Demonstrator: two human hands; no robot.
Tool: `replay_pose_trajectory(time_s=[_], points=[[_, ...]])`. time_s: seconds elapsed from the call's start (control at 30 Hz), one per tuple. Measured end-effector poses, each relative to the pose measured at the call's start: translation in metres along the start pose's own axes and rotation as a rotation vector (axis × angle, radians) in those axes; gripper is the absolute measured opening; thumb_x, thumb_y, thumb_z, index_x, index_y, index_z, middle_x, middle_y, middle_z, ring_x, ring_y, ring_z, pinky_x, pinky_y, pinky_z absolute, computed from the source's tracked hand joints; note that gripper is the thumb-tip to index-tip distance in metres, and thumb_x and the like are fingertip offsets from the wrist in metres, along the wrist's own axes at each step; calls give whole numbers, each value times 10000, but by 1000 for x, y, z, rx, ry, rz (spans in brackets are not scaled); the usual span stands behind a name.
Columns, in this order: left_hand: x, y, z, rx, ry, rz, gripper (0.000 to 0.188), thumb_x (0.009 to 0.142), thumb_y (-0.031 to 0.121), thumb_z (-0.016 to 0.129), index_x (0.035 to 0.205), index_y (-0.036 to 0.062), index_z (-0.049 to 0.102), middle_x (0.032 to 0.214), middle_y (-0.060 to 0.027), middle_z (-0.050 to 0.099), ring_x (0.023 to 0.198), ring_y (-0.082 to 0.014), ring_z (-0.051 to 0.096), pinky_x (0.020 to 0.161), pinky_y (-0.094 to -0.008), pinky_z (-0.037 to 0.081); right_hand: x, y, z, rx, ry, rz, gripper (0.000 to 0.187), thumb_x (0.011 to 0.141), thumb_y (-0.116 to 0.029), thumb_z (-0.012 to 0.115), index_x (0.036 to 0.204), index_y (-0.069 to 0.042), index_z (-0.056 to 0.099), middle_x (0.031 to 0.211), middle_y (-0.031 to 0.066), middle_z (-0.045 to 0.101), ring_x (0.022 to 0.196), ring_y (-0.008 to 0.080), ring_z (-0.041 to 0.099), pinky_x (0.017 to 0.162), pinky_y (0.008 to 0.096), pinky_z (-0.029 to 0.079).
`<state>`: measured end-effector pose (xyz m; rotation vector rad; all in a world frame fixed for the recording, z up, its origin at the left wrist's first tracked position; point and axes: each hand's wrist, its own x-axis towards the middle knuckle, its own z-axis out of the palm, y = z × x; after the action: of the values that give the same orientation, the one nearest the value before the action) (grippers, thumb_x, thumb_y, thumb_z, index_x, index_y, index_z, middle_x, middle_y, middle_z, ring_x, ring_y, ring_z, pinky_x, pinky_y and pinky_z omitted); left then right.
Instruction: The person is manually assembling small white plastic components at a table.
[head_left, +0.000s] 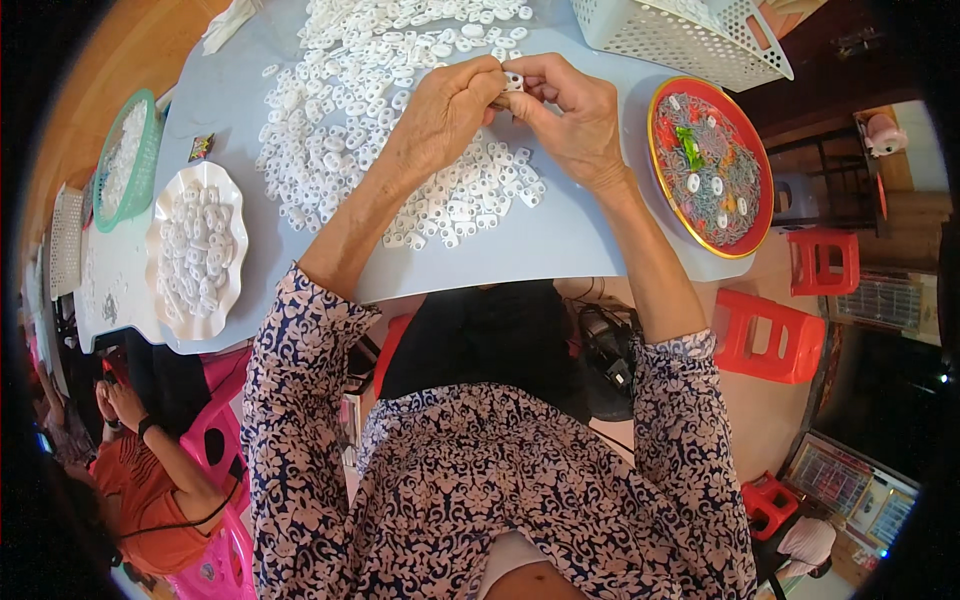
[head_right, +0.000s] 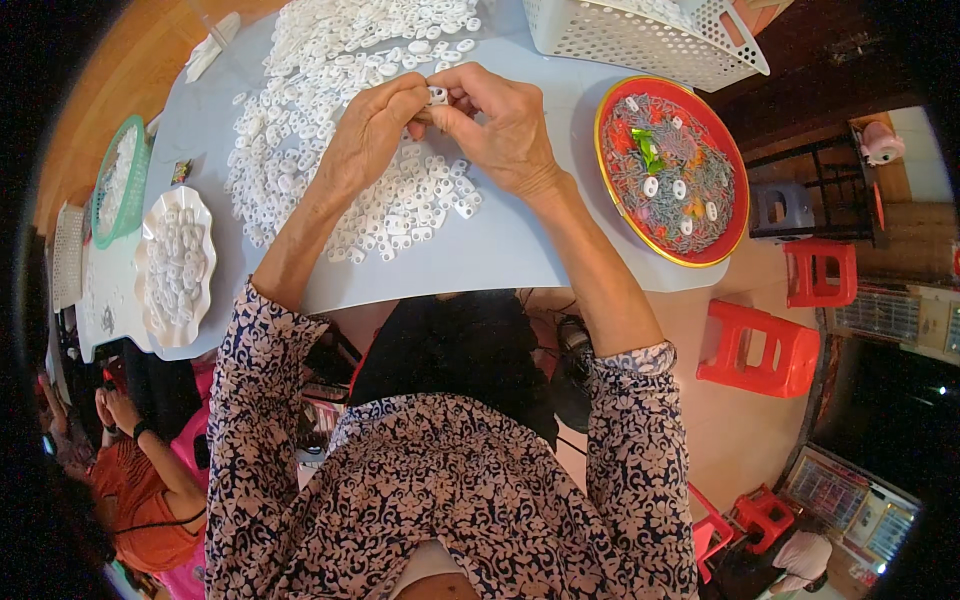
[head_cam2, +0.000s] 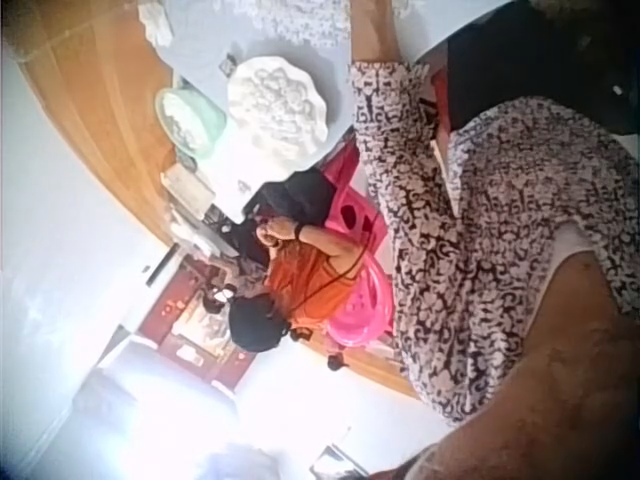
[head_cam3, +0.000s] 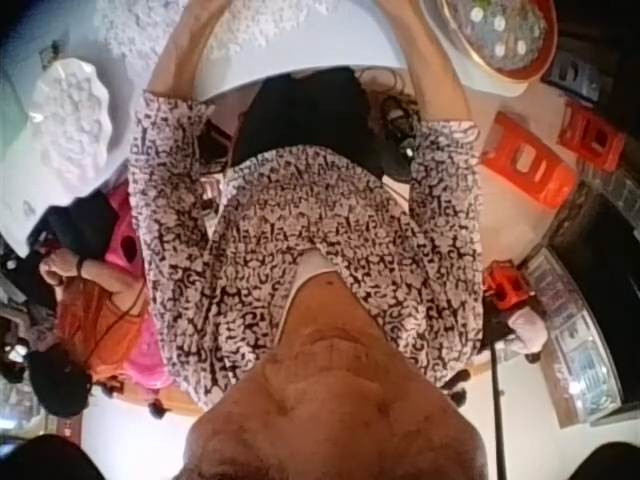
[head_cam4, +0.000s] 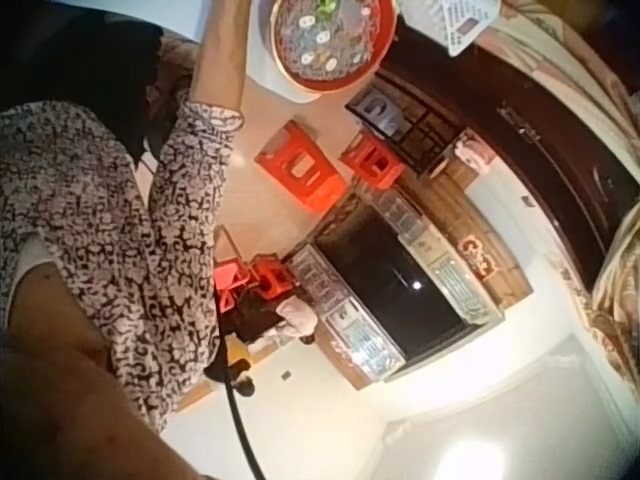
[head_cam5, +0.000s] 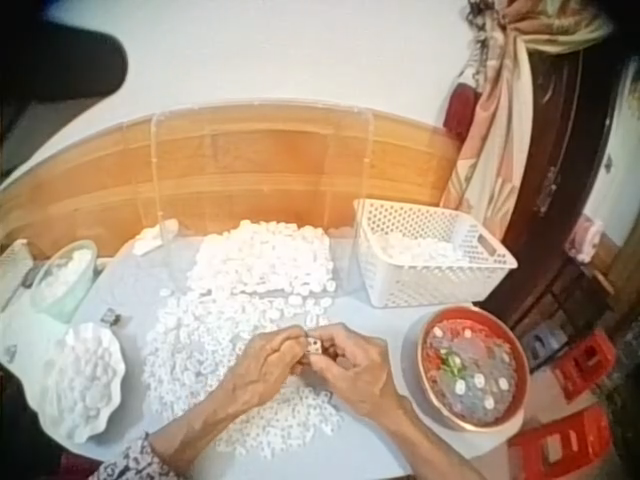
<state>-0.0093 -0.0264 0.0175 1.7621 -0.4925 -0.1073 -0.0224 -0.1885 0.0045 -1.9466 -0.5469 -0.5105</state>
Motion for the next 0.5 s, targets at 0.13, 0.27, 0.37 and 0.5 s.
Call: replay_pose_trajectory(time_s=[0.13,0.27,0.37,0.5], points=[[-1,0,-1,14,-9,-1,280,886,213,405,756,-7,520,634,-58,511,584,-120,450,548,-279,392,0,-4,-1,-7,-24,-13,208,768,-79,715,941,-9,625,710,40,636,618,90,607,559,215,502],[-2,1,3,-27,-4,-37,284,876,216,399,736,-4,514,620,-53,494,584,-124,444,552,-283,387,1,-8,-3,-37,-46,-48,171,802,-58,692,941,12,623,688,29,626,617,70,598,532,200,498],[-2,-2,4,-50,-27,-16,286,873,219,399,722,2,508,612,-48,478,583,-123,437,555,-282,383,0,-11,-5,-43,-8,-45,176,751,-119,733,863,-28,632,700,64,652,599,121,621,558,237,495],[-1,-4,1,-26,-60,-29,296,878,219,392,706,6,502,611,-40,466,575,-120,424,552,-280,376,-2,-5,-6,1,-43,-32,162,779,-115,716,887,-21,640,691,51,645,577,103,592,539,228,478]])
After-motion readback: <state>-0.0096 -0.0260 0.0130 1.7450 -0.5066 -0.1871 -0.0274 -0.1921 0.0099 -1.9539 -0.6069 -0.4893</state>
